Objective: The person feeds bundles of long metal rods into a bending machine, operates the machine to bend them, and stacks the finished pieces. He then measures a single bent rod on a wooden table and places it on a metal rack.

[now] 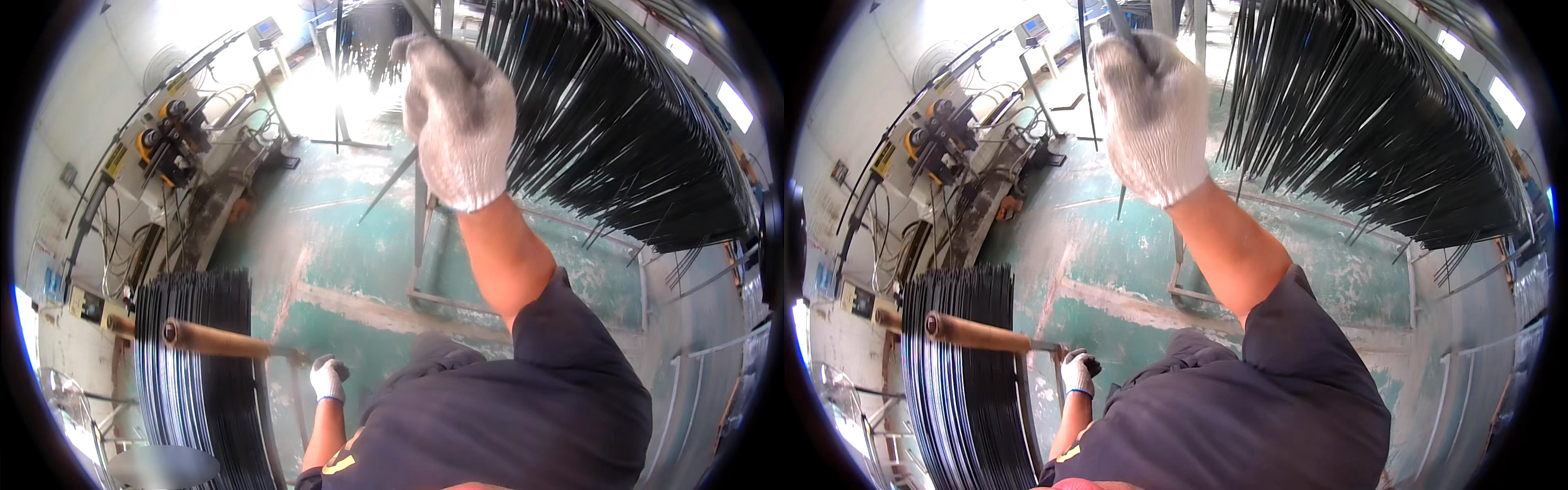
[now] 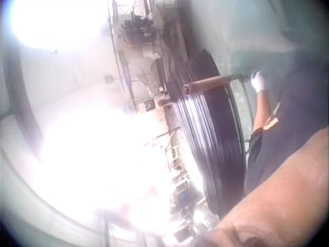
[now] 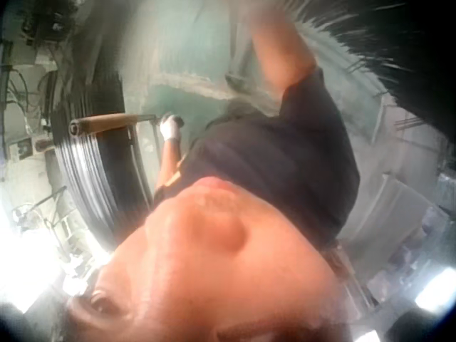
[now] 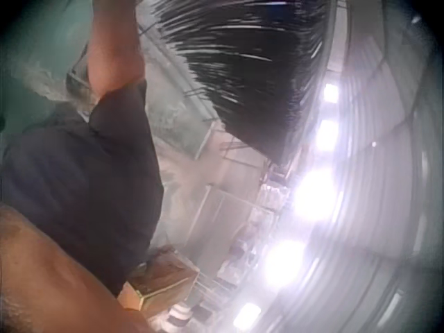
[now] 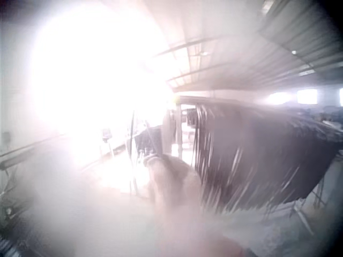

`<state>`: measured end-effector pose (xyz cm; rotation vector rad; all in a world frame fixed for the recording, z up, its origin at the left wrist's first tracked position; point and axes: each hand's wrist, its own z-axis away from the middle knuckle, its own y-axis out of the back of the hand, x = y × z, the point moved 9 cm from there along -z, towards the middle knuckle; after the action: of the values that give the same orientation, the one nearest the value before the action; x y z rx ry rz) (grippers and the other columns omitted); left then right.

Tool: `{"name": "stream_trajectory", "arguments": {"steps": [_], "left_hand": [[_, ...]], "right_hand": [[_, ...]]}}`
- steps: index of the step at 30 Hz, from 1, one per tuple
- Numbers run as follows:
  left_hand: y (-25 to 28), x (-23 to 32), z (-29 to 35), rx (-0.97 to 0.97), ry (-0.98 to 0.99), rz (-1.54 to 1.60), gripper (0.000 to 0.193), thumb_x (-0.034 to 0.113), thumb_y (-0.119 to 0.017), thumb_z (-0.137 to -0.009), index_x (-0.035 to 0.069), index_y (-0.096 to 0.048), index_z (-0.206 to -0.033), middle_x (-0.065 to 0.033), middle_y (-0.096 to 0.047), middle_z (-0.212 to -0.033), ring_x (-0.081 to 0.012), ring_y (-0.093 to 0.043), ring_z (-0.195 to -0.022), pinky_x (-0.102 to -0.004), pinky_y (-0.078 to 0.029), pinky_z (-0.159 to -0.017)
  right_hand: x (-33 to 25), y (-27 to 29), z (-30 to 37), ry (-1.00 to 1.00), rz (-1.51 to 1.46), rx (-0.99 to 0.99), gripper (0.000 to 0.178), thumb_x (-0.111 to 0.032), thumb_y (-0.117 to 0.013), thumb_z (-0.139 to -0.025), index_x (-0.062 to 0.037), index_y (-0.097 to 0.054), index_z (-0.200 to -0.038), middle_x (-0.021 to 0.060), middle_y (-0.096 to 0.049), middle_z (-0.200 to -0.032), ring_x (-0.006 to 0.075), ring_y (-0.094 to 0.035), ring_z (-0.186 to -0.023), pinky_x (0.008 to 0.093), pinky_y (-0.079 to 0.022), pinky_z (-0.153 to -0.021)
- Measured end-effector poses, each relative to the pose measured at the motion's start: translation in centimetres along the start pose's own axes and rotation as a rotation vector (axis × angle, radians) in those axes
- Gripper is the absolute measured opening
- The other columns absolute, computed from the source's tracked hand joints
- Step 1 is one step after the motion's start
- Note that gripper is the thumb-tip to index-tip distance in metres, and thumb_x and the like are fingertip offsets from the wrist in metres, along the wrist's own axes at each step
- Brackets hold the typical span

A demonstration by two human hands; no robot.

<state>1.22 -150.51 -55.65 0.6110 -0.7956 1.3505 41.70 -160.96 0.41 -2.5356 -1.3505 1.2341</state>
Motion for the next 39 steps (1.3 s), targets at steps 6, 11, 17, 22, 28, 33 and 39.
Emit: {"name": "stream_trajectory", "arguments": {"steps": [6,11,17,22,28,33,39], "left_hand": [[-4.8,3.1,-9.3,-0.129,-0.011,-0.108,0.027,0.001,-0.064,-0.086,-0.004,-0.071,-0.112,-0.0177,-0.072,-0.083,-0.0279,-0.072,-0.069,-0.0371,-0.061,-0.066],[-3.7,3.3,-23.5,-0.263,-0.356,-0.282,0.015,0.002,-0.064,-0.088,0.0,-0.075,-0.099,-0.0157,-0.075,-0.087,-0.027,-0.074,-0.078,-0.0358,-0.061,-0.072],[-10.9,13.8,-27.5,-0.035,0.019,-0.02,0.027,-0.001,-0.065,-0.086,-0.004,-0.067,-0.113,-0.0159,-0.071,-0.078,-0.0265,-0.068,-0.061,-0.0382,-0.057,-0.055],[-16.0,15.6,-35.1,-0.408,-0.269,-0.596,0.015,0.01,-0.068,-0.084,0.005,-0.078,-0.094,-0.0153,-0.077,-0.092,-0.0272,-0.074,-0.084,-0.0376,-0.059,-0.08],[-27.2,15.7,-44.3,-0.78,-0.283,-0.828,0.027,0.029,-0.073,-0.083,0.012,-0.082,-0.101,-0.0124,-0.076,-0.119,-0.0298,-0.07,-0.112,-0.0367,-0.055,-0.099],[-29.8,25.8,-45.8,-0.732,0.044,-0.484,0.029,0.01,-0.067,-0.095,-0.002,-0.07,-0.12,-0.0188,-0.074,-0.099,-0.0301,-0.074,-0.079,-0.0428,-0.061,-0.066],[-27.1,29.9,-55.5,-0.69,0.05,-0.405,0.03,0.002,-0.06,-0.099,-0.007,-0.063,-0.127,-0.0215,-0.07,-0.086,-0.0319,-0.069,-0.065,-0.0432,-0.059,-0.058]], "right_hand": [[0.9,-3.5,-10.0,0.14,0.127,0.121,0.019,-0.021,-0.071,-0.097,-0.0063,-0.072,-0.086,-0.0026,-0.056,-0.065,0.0063,-0.048,-0.052,0.0254,-0.035,-0.047],[1.6,-5.3,-18.5,0.247,0.152,0.223,0.023,-0.016,-0.061,-0.105,-0.0007,-0.069,-0.089,-0.001,-0.054,-0.062,0.0067,-0.044,-0.049,0.0234,-0.03,-0.043],[1.1,-6.6,-26.7,0.144,0.297,-0.089,0.022,-0.013,-0.057,-0.106,-0.003,-0.071,-0.092,-0.0036,-0.053,-0.063,0.0096,-0.044,-0.05,0.0245,-0.033,-0.046],[3.9,-5.4,-31.9,0.083,0.744,-0.122,0.023,-0.015,-0.056,-0.105,-0.0025,-0.072,-0.093,0.0013,-0.058,-0.07,0.0147,-0.05,-0.059,0.0293,-0.037,-0.053],[5.8,-5.6,-36.1,0.017,1.447,-0.004,0.026,-0.018,-0.055,-0.104,-0.0019,-0.073,-0.095,0.0071,-0.063,-0.077,0.0208,-0.056,-0.07,0.035,-0.043,-0.063],[8.4,-6.1,-40.5,0.051,1.921,0.126,0.029,-0.02,-0.054,-0.104,-0.0014,-0.074,-0.096,0.012,-0.067,-0.084,0.0259,-0.062,-0.079,0.0398,-0.047,-0.07],[11.6,-6.8,-46.4,0.233,2.399,0.302,0.032,-0.022,-0.052,-0.103,-0.0008,-0.076,-0.097,0.0179,-0.072,-0.092,0.032,-0.068,-0.089,0.0455,-0.052,-0.079]]}}
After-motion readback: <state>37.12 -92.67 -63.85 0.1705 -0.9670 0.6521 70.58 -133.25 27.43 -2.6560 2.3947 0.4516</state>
